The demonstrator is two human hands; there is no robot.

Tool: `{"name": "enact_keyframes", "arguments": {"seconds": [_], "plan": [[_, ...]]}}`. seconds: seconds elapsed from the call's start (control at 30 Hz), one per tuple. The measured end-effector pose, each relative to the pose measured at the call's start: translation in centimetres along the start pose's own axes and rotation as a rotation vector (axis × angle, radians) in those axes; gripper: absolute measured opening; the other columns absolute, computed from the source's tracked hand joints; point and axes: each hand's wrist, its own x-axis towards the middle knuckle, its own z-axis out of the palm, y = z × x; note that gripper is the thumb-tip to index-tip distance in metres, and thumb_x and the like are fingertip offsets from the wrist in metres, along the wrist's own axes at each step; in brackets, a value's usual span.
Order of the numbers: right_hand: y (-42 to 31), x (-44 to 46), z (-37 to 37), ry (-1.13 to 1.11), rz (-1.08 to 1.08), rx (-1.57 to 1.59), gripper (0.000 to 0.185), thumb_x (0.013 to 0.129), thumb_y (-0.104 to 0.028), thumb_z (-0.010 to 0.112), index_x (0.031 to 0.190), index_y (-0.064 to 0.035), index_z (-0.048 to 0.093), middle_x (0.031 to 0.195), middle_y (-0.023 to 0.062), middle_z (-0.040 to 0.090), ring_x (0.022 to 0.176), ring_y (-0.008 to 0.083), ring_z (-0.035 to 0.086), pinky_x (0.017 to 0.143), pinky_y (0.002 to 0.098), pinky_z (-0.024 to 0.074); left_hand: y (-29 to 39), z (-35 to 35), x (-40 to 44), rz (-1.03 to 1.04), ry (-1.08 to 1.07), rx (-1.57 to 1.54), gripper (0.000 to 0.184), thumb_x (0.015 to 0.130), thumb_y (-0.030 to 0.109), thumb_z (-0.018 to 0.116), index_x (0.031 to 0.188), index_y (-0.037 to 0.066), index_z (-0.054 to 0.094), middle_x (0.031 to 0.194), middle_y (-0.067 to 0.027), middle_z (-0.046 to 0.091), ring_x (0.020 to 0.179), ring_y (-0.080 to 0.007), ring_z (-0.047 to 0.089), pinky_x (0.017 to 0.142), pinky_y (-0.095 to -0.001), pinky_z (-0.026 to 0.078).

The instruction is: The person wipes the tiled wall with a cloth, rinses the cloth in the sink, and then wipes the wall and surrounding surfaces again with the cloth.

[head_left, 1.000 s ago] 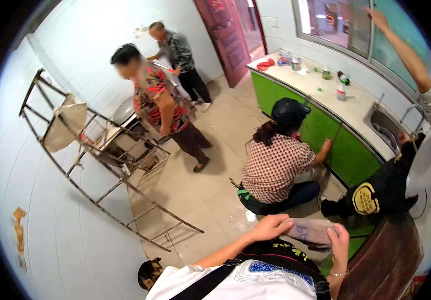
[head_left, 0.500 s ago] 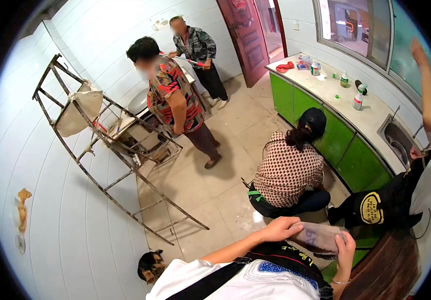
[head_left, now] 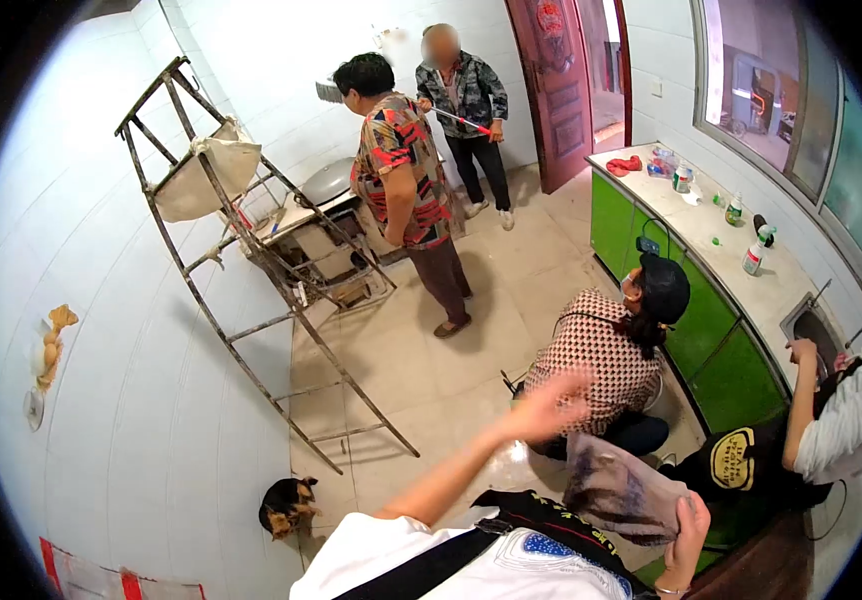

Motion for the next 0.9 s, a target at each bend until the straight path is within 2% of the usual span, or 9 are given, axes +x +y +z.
{"name": "enact_keyframes", "arguments": {"seconds": [0.13,0.17,0.23,0.3,0.37,0.4,0.53,0.67,0.9], "plan": [[-0.9,0.2,0.8,-0.044,-0.063,0.064,0.024,0.087,-0.017,0.063,0.100,0.0032,0.060,0.089,0.0050,0.063,0.076,0.0131,0.058,0.071,0.0284,0.0450,4.2,-12.5,5.5,0.172,1.055,-0.017,0.035,0.091,0.012,0.053,0.123,0.001,0.046,0.116,-0.0084,0.053,0.106,-0.0193,0.051,0.094,-0.0324,0.041],[-0.8,0.4,0.8,0.065,-0.025,-0.032,0.024,0.087,-0.018,0.063,0.099,0.0028,0.061,0.089,0.0048,0.063,0.076,0.0131,0.058,0.071,0.0288,0.0452,5.4,-13.9,6.3,0.299,1.171,0.133,0.046,0.088,0.015,0.056,0.130,0.001,0.043,0.128,-0.0128,0.050,0.114,-0.0228,0.049,0.098,-0.0362,0.038],[-1.0,0.5,1.5,0.101,0.003,-0.038,0.021,0.087,-0.017,0.063,0.098,0.0018,0.062,0.089,0.0048,0.063,0.076,0.0119,0.058,0.071,0.0288,0.0454,11.4,-16.3,6.0,0.395,0.845,0.899,0.057,0.091,0.016,0.053,0.140,-0.001,0.030,0.140,-0.0166,0.041,0.130,-0.0255,0.039,0.106,-0.0398,0.030],[-0.3,1.0,1.0,0.103,0.001,-0.060,0.021,0.087,-0.016,0.064,0.098,0.0018,0.061,0.089,0.0048,0.063,0.076,0.0117,0.057,0.070,0.0284,0.0454,12.5,-18.9,7.0,0.410,1.021,1.076,0.060,0.081,0.023,0.062,0.134,0.002,0.042,0.134,-0.0207,0.044,0.127,-0.0319,0.038,0.108,-0.0455,0.022],[-1.3,-0.1,1.4,0.075,0.007,-0.024,0.020,0.086,-0.014,0.064,0.097,0.0023,0.061,0.090,0.0044,0.063,0.076,0.0113,0.056,0.071,0.0270,0.0449,11.3,-23.0,7.6,0.471,1.360,0.523,0.054,0.091,0.026,0.054,0.135,-0.001,0.038,0.136,-0.0189,0.039,0.127,-0.0319,0.034,0.107,-0.0434,0.024],[-0.9,-0.6,0.9,0.098,0.012,-0.026,0.020,0.086,-0.014,0.064,0.097,0.0023,0.061,0.090,0.0044,0.063,0.076,0.0113,0.056,0.071,0.0270,0.0449,12.0,-23.6,6.9,0.389,1.496,0.639,0.051,0.095,0.027,0.049,0.135,-0.002,0.035,0.137,-0.0183,0.037,0.126,-0.0317,0.035,0.106,-0.0422,0.025],[-0.3,-0.3,0.7,0.176,-0.034,0.021,0.017,0.086,-0.013,0.063,0.094,0.0026,0.061,0.087,0.0039,0.063,0.078,0.0106,0.056,0.073,0.0251,0.0434,11.6,-17.9,6.9,0.518,0.965,0.980,0.062,0.084,0.030,0.062,0.135,0.003,0.040,0.138,-0.0151,0.038,0.129,-0.0299,0.033,0.110,-0.0462,0.017],[-0.4,-0.8,0.8,0.186,-0.032,0.022,0.019,0.086,-0.013,0.064,0.096,0.0030,0.062,0.087,0.0045,0.063,0.078,0.0118,0.057,0.073,0.0271,0.0440,7.0,-12.2,6.1,0.373,0.518,0.746,0.065,0.078,0.023,0.067,0.136,0.009,0.041,0.135,-0.0146,0.041,0.126,-0.0316,0.039,0.110,-0.0507,0.016],[-0.3,-0.7,1.5,0.212,-0.016,-0.006,0.028,0.086,-0.014,0.064,0.105,0.0061,0.058,0.089,0.0060,0.064,0.080,0.0138,0.058,0.077,0.0306,0.0451,-1.6,-4.4,2.3,0.070,0.220,0.308,0.064,0.081,0.017,0.065,0.138,0.006,0.037,0.133,-0.0193,0.041,0.112,-0.0340,0.048,0.099,-0.0420,0.037]]}}
